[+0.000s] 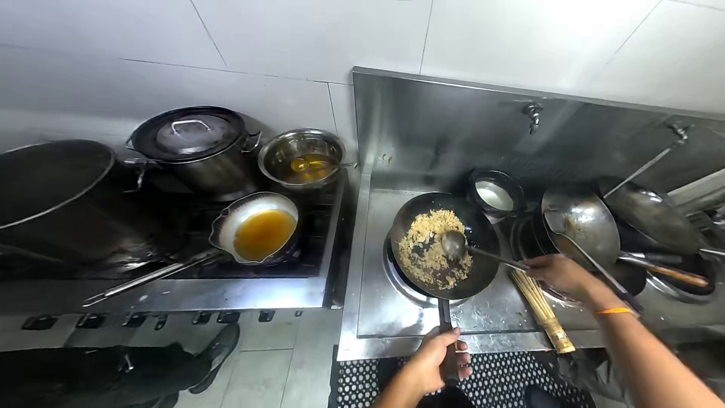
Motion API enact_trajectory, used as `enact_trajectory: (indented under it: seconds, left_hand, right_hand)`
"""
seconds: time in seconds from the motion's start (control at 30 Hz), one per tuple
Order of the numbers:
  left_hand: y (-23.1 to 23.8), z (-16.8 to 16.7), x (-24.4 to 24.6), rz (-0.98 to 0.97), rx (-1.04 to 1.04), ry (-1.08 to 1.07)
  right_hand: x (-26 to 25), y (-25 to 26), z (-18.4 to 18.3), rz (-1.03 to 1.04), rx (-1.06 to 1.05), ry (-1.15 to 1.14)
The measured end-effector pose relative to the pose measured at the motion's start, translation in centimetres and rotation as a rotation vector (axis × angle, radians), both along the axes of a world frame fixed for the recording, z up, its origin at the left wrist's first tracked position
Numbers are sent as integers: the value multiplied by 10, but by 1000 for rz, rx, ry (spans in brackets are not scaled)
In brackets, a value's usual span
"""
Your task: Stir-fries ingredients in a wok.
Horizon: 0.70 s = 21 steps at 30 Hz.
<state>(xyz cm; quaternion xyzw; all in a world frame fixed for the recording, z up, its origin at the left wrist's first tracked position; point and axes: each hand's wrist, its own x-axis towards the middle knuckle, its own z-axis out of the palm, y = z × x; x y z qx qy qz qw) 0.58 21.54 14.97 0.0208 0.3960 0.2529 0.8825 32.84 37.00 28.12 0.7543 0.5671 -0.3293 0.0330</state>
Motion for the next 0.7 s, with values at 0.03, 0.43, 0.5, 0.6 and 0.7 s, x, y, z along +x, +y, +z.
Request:
enact_trajectory:
  seconds: [0.03,0.43,0.5,0.6,0.7]
  left_hand:
    - [2,1,2,-1,-18,2]
    - [-7,64,58,189,-166,85]
    - [-6,81,68,213,-113,83]
    - [-10,66,55,189,-74,80]
    - [-50,68,38,200,-106,76]
  right_hand:
    - [-12,0,-19,1,72,-14]
    - [-101,-29,36,133,107,-522]
    - [-104,-35,-13,198,164,-307]
    - [-80,-60,7,366,158,-207]
    - [-35,-102,71,409,282,-235]
